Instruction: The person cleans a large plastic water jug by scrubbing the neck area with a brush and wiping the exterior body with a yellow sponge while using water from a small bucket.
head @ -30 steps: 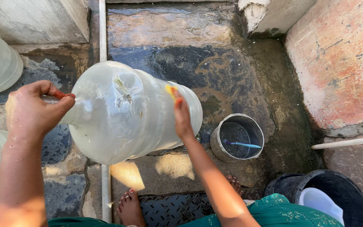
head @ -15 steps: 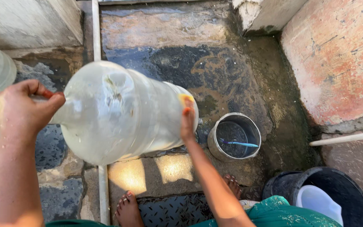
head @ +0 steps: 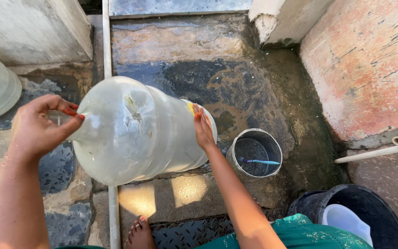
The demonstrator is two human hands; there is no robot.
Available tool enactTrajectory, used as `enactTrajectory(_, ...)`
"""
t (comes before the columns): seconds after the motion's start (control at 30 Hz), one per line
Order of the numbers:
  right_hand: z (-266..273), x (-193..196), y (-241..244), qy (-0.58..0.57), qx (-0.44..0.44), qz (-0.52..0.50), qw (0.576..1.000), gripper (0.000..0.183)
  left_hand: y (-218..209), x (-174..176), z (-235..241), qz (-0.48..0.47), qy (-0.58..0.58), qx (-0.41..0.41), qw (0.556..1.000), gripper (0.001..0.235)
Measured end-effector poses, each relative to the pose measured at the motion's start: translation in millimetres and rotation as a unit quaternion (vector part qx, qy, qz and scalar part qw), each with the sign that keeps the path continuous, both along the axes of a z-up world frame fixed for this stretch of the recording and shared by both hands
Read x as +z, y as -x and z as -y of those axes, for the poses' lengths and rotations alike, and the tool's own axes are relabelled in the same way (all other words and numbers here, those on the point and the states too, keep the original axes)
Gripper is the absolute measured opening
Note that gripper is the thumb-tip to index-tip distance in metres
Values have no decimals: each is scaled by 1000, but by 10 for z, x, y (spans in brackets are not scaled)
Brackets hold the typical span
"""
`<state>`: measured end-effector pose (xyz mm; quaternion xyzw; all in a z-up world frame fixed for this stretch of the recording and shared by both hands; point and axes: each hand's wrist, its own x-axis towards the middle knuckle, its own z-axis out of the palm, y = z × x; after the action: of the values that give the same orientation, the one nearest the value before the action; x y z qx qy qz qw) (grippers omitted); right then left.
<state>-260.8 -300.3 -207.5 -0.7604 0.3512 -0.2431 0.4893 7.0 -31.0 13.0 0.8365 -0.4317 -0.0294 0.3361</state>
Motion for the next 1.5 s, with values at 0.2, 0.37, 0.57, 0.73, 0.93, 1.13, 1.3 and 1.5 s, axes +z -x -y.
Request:
enactTrajectory(0.2, -94, 877, -709, -181, 209, 215, 937, 107, 104, 39, 150, 42, -102, 126, 986, 50)
enactTrajectory(0.37, -1323, 974, -580, 127, -7, 209, 970, 88, 129, 37, 220, 16, -105, 199, 974, 56)
enactTrajectory(0.57, -2220, 740, -277, 283, -68, 148, 945, 84, 207, 110, 300, 43, -121, 157, 979, 48)
enactTrajectory(0.73, -764, 1333, -597, 80, 29, 203, 976, 77, 326, 46, 343, 77, -35, 100, 991, 36)
enactTrajectory(0.93, -1512, 1323, -333, 481, 13, 51, 875, 61, 449, 89, 455, 51, -45, 161, 985, 24)
enactTrajectory(1.13, -2002, 1031, -168, 559, 259, -78, 784, 80, 566, 145, 472, 61, -35, 103, 992, 28)
enactTrajectory(1.3, -1017, 1768, -441, 439, 52, -122, 889, 66, 745, 200, 405, 99, 54, -5, 994, 25)
enactTrajectory(1.5, -1109, 1908, -465, 512, 118, -231, 819, 81, 802, 94, 419, 106, 93, 37, 989, 18)
